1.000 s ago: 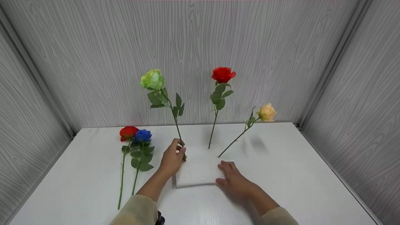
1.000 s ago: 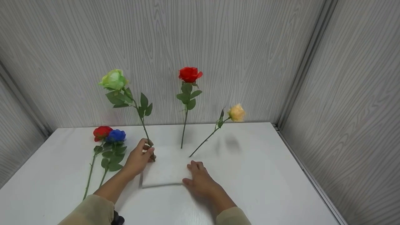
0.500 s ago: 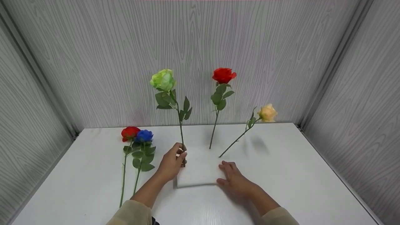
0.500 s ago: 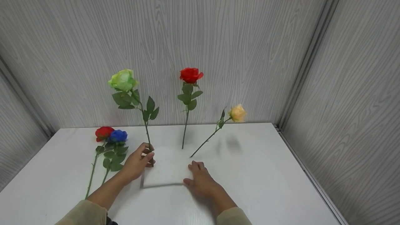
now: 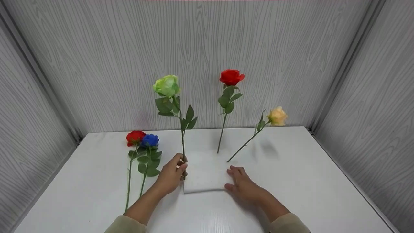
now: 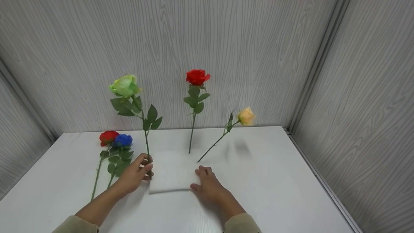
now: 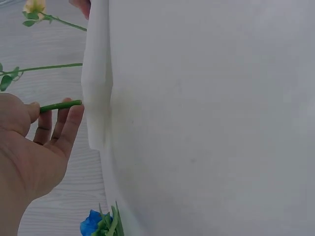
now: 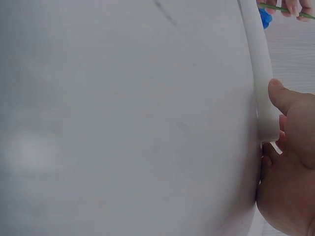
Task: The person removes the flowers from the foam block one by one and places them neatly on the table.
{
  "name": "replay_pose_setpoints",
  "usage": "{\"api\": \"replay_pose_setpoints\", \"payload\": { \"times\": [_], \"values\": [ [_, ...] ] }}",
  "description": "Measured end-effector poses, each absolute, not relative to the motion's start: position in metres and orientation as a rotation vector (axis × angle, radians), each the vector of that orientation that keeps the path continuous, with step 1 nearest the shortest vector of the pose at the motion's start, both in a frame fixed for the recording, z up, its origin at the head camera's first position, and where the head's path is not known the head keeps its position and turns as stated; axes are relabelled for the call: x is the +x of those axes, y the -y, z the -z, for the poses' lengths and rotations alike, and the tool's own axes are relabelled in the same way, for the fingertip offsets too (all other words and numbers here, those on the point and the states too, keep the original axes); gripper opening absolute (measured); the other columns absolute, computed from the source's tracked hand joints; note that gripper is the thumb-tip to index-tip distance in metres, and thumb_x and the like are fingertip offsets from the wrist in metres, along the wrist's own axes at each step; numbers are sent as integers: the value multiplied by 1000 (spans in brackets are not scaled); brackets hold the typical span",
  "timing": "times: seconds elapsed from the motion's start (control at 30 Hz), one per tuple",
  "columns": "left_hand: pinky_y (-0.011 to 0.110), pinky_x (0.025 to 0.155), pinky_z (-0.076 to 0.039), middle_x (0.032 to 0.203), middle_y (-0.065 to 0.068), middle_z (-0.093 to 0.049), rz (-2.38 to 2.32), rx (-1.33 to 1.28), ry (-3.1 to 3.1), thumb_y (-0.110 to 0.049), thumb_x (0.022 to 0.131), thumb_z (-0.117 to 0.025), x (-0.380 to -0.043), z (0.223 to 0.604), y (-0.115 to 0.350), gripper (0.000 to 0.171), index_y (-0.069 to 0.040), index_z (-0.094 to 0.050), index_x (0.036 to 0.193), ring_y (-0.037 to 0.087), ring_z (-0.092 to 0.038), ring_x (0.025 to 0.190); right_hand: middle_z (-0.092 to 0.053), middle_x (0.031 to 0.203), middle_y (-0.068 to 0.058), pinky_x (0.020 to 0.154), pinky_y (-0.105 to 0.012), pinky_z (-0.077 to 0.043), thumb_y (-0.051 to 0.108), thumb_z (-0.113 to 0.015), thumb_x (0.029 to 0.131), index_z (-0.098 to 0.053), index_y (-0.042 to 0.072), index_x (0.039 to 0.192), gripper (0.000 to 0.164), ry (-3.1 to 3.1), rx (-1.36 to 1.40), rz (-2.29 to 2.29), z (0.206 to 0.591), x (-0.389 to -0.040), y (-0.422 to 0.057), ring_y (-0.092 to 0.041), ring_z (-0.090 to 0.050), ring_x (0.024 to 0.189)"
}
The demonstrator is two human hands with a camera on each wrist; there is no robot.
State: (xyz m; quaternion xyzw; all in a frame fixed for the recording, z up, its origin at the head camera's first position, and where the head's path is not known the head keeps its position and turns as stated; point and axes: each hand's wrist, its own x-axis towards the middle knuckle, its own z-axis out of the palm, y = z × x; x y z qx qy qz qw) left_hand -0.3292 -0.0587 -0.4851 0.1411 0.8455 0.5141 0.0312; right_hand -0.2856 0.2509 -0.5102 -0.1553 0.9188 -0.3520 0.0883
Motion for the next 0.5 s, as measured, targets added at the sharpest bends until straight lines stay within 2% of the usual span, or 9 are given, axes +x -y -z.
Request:
{"api": "replay_pose_setpoints", "payload": {
  "times": [0.23, 0.5],
  "values": [
    [39, 85, -67, 115, 15, -66, -1515, 353, -2605, -13, 114, -56, -313, 479, 65, 14, -12, -54, 128, 21, -70, 92, -21, 175, -20, 134, -62, -25, 38, -58, 113, -31, 1, 167, 71, -2738, -439, 1031, 510, -286, -250, -41, -23, 166],
    [39, 86, -67, 110, 14, -67, -1533, 346, -2603, -13, 113, -57, -296, 478, 82, 11, -12, -56, 124, 25, -71, 95, -25, 172, -24, 133, -63, -27, 34, -61, 112, -36, -3, 164, 68, -2760, -463, 1043, 511, -287, -250, -43, -27, 164]
  ]
}}
